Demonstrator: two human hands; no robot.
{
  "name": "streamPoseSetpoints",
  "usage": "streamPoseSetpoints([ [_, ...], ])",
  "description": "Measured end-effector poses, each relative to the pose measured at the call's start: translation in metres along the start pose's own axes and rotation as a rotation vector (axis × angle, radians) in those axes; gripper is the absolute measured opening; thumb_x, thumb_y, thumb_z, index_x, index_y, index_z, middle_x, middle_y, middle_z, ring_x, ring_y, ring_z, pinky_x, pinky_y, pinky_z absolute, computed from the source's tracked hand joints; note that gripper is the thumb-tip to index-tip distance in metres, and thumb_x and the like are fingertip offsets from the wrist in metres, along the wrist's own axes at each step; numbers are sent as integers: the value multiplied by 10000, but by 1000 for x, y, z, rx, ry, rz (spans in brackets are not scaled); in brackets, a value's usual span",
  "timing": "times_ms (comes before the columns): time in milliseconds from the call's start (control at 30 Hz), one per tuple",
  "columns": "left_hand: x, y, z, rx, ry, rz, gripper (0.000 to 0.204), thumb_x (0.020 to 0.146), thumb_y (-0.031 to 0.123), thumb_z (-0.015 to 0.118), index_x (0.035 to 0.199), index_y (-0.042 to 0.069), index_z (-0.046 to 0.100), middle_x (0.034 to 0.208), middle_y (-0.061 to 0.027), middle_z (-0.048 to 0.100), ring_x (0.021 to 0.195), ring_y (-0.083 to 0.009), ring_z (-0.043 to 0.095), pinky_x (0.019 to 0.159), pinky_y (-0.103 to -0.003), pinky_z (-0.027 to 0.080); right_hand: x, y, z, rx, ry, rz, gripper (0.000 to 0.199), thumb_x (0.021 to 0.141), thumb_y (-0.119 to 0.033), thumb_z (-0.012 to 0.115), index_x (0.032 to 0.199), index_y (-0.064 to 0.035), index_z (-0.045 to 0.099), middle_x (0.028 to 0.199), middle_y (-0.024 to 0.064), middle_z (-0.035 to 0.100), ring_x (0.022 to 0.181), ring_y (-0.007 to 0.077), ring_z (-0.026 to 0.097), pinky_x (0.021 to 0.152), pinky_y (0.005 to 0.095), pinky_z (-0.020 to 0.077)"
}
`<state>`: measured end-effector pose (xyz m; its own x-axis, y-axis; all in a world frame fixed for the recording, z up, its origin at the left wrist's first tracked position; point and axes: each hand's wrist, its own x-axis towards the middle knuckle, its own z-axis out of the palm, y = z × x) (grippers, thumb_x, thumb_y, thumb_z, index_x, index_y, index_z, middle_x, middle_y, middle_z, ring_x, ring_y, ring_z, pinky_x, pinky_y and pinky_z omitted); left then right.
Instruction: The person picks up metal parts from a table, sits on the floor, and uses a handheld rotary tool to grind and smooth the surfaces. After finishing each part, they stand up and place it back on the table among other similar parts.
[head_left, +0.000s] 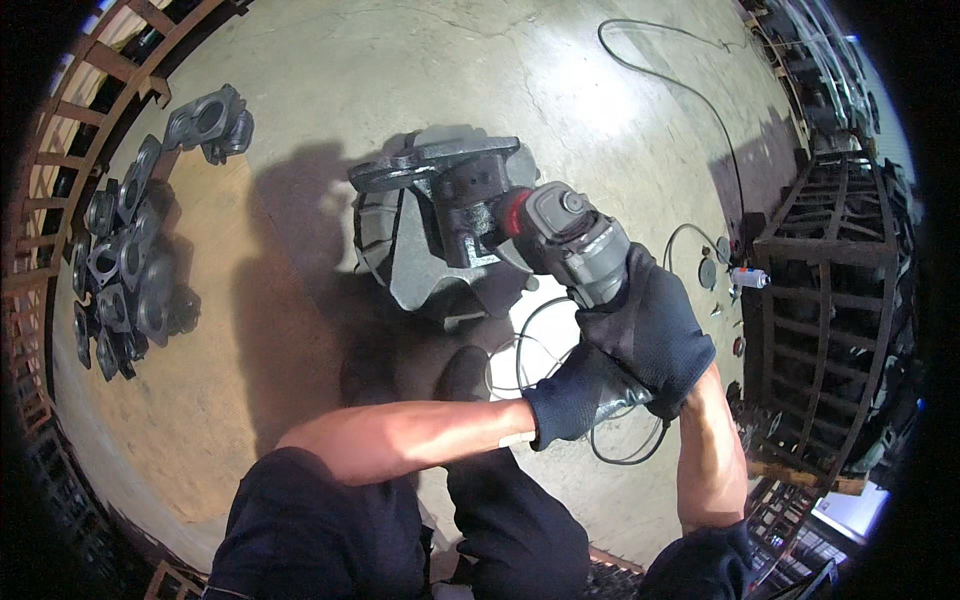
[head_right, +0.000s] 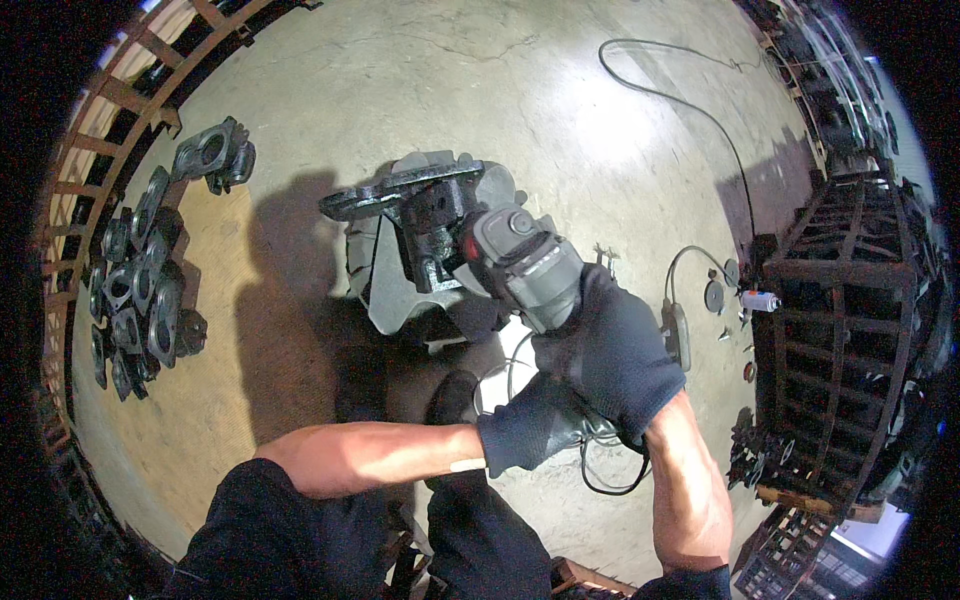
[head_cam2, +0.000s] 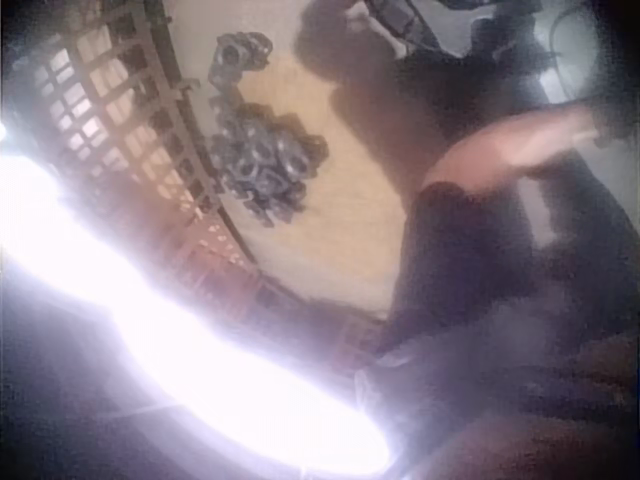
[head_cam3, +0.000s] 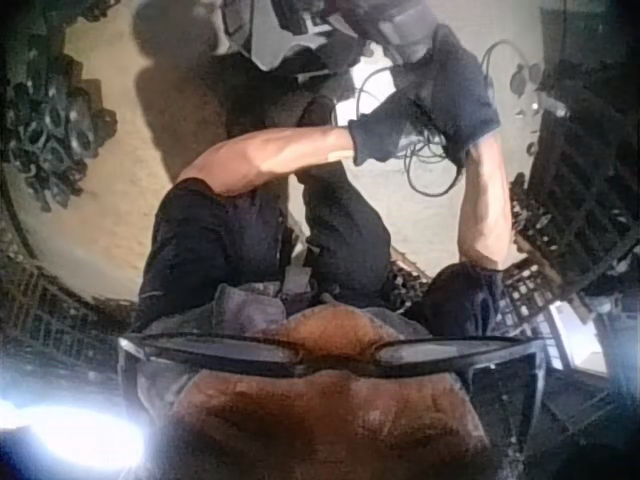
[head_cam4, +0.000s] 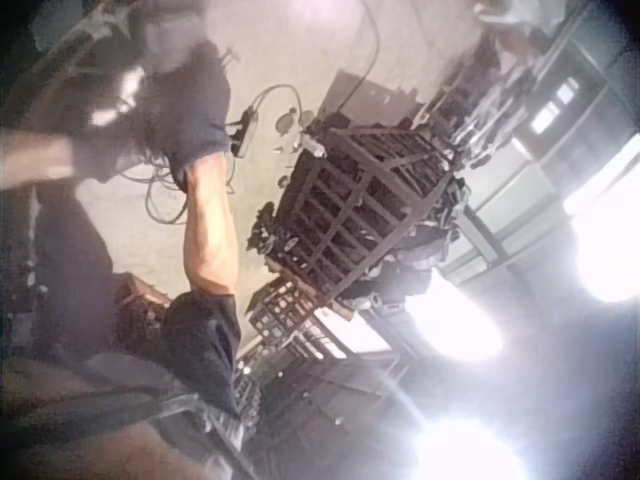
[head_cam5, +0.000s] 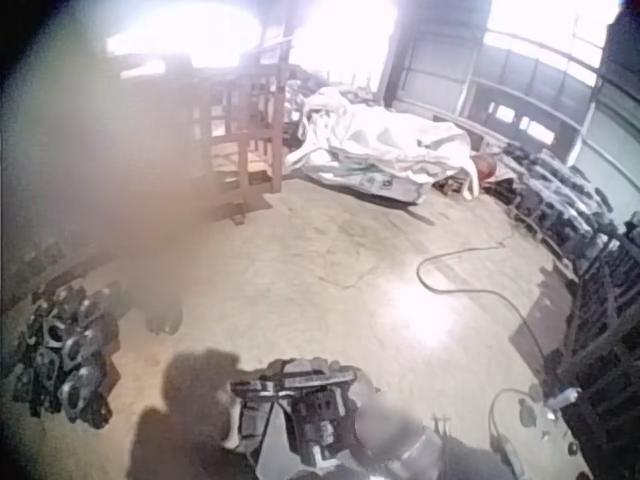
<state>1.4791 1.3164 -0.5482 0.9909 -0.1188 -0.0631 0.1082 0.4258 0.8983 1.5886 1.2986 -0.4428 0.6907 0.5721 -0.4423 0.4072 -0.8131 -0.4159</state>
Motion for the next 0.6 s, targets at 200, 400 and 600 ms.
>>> streamPoseSetpoints([
  [200,3,8,-14,61,-14,-66,318,873,39,699,1178,-1,620,1175,-134,666,1102,-176,599,956,-333,491,12,5,3,30,-25,-43,528,707,-250,755,1086,56,552,847,274,684,857,435,690,726,444,547],
  [400,13,-12,4,-225,26,-33,322,922,-18,622,1240,-22,571,1264,-102,616,1161,-182,575,1017,-328,473,5,-4,-8,-53,-18,-10,473,698,-152,765,1069,71,572,824,166,694,749,215,670,711,347,550],
  [600,6,-10,-7,-56,-25,-144,355,945,-3,594,1295,-18,538,1326,-124,582,1229,-187,541,1045,-339,462,11,9,7,-29,30,-62,458,699,-163,758,1042,73,570,774,178,675,709,215,660,674,355,543],
])
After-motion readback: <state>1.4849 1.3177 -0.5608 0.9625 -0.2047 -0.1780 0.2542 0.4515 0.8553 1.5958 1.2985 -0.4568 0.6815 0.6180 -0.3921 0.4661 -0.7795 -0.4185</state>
